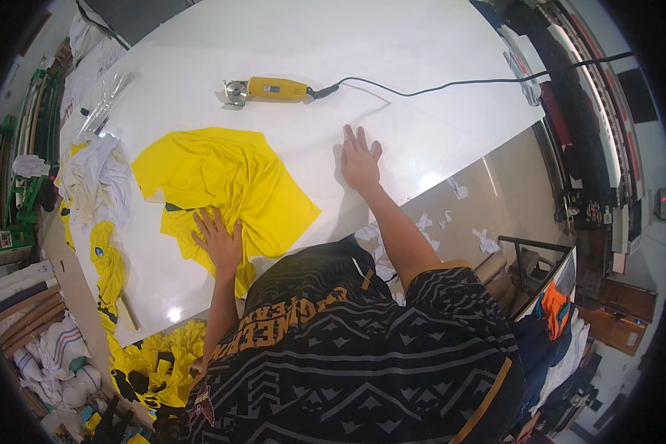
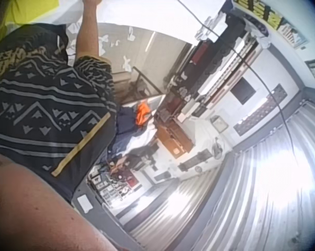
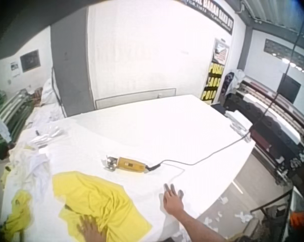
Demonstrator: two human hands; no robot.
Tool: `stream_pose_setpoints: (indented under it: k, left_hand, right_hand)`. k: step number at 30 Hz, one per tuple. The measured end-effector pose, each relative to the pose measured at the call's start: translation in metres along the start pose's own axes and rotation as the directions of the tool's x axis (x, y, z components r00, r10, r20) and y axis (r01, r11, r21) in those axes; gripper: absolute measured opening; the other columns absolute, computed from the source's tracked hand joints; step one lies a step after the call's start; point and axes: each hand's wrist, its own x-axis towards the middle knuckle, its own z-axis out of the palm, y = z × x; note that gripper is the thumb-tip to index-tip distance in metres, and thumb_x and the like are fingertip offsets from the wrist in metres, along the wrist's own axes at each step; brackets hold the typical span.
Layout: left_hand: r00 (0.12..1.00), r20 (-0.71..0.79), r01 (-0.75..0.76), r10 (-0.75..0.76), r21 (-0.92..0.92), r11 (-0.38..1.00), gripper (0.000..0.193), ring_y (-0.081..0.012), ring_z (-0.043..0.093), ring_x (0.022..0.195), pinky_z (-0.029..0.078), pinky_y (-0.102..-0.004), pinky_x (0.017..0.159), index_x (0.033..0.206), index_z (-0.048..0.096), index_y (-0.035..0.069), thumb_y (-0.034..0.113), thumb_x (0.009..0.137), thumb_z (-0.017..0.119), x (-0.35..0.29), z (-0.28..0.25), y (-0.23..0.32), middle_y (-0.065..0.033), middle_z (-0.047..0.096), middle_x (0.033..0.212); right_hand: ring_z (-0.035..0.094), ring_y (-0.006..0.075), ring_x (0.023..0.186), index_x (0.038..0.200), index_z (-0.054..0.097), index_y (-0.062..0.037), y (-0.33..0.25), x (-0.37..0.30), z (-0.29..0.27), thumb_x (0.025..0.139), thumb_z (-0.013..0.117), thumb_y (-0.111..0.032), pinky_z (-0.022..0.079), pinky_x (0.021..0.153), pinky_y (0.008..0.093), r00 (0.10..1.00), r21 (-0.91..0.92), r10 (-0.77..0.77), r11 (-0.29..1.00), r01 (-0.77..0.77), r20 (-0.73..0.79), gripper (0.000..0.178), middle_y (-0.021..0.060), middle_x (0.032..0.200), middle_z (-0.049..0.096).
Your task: The person uses a yellow electric fabric cutter to trim the edges of a yellow t-shirt laid on a white table. They repeatedly reposition the shirt and cut along its contours, then set the cut pieces aside.
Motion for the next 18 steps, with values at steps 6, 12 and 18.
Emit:
stream_pose_setpoints:
  k: [6,12,18]
  left_hand:
    - [1.000,-0.007,-0.007,0.007,0.003,1.000,0.082,-0.0455,0.008,0.175,0.007,-0.0743,0.133,0.175,0.038,0.004,0.058,0.115,0.052,-0.0007,0.0008,-0.0008,-0.0248,0.020,0.187]
    - [1.000,-0.010,-0.013,0.013,0.007,1.000,0.082,-0.0458,0.007,0.175,0.007,-0.0747,0.132,0.175,0.037,0.004,0.058,0.115,0.052,-0.0001,0.0014,-0.0016,-0.0248,0.020,0.187]
    - [1.000,-0.007,-0.011,0.011,0.001,1.000,0.082,-0.0459,0.008,0.175,0.007,-0.0748,0.132,0.175,0.037,0.004,0.058,0.115,0.053,0.0001,0.0011,-0.0018,-0.0249,0.020,0.187]
  right_hand:
    - [0.035,0.0387,0.168,0.132,0.062,-0.0060,-0.0008,-0.0001,0.0006,0.111,0.057,-0.018,0.025,0.123,0.0806,1.000,0.000,-0.006,1.000,0.006,-0.012,0.026,0.0081,0.182,0.041]
    - [0.035,0.0379,0.168,0.131,0.063,-0.0060,-0.0012,0.0009,-0.0007,0.112,0.056,-0.020,0.026,0.122,0.0805,1.000,-0.011,-0.004,1.000,0.004,-0.010,0.024,0.0079,0.182,0.041]
    - [0.035,0.0377,0.168,0.134,0.062,-0.0058,-0.0013,0.0011,-0.0015,0.112,0.055,-0.020,0.026,0.122,0.0803,1.000,-0.022,0.003,1.000,-0.003,0.016,0.027,0.0079,0.182,0.041]
